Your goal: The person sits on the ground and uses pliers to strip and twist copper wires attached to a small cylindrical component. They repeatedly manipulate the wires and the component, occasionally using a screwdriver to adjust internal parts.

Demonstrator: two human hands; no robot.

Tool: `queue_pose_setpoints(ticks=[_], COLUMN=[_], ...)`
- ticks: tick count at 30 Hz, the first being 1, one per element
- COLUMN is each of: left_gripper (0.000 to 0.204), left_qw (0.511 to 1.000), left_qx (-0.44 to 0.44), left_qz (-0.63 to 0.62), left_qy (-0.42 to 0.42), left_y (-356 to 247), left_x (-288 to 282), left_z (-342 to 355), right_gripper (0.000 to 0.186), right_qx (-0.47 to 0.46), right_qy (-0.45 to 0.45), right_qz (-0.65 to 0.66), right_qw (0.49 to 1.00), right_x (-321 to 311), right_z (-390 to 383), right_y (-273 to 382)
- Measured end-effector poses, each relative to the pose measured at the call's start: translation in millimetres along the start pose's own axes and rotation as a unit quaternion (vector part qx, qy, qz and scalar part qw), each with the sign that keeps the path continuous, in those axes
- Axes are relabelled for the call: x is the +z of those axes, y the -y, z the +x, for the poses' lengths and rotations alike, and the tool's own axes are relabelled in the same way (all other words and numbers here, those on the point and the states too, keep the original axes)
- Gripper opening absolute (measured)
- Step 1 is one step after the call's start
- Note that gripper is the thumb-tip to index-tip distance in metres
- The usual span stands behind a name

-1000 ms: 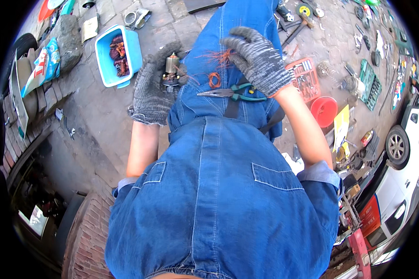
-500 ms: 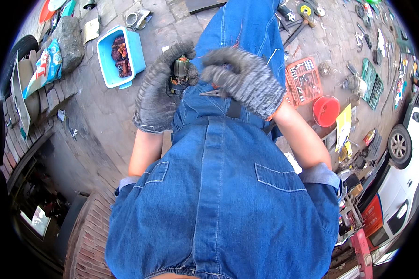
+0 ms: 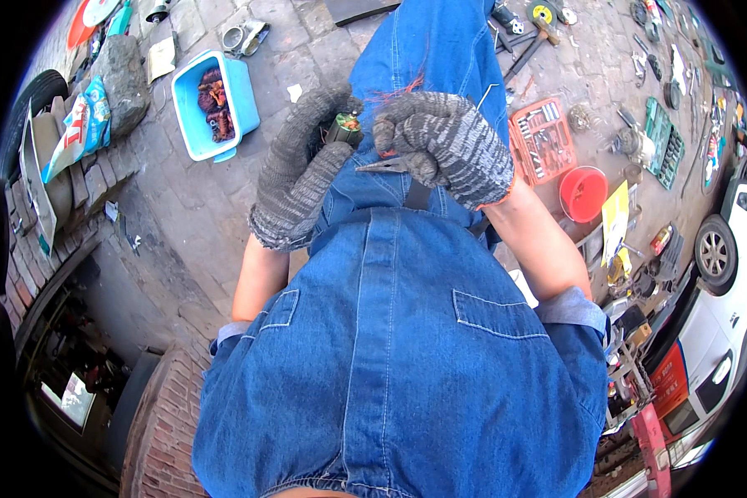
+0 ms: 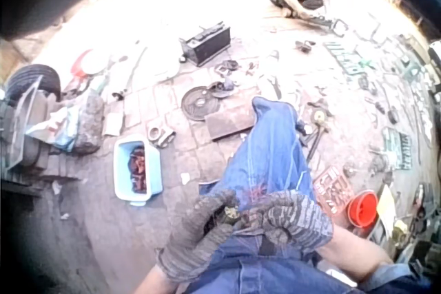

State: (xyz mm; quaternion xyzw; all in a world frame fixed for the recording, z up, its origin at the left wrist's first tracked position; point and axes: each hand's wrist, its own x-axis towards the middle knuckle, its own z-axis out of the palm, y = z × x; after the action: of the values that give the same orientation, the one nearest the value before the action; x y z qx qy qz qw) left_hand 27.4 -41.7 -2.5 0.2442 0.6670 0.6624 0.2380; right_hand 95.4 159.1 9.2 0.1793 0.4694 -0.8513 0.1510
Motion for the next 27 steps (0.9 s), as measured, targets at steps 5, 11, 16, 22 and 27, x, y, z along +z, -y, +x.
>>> queue_pose_setpoints(ticks=[5,11,16,22,27], left_gripper=[0.033,0.031,0.032,0.025,0.021], left_qw=[0.962,0.986,0.974,0.951,0.952], left_qx=[-0.014,-0.047,-0.023,0.069,0.065], left_qz=[0.246,0.127,0.213,0.302,0.297], left_qy=[-0.121,-0.094,-0.071,-0.015,-0.016], left_y=[13.4,1.7,-18.7,-1.7,3.7], left_x=[-18.3,-29.9,1.6,14.2,12.3], left_z=[-1.9,1.5,10.5,19.8,19.4], right_gripper=[0.037,0.017,0.018,0.019,0.02], right_qx=[-0.043,0.01,0.062,0.088,0.095], right_qy=[-0.23,-0.098,-0.04,0.006,-0.003], right_qz=[0.034,-0.157,-0.179,-0.172,-0.211], right_qw=[0.972,0.983,0.981,0.981,0.973], right_x=[-31.7,-23.4,-19.8,-16.2,-11.7], right_z=[-11.9,-13.8,-9.9,-10.5,-6.0], right_y=[23.5,23.2,22.9,23.1,26.2])
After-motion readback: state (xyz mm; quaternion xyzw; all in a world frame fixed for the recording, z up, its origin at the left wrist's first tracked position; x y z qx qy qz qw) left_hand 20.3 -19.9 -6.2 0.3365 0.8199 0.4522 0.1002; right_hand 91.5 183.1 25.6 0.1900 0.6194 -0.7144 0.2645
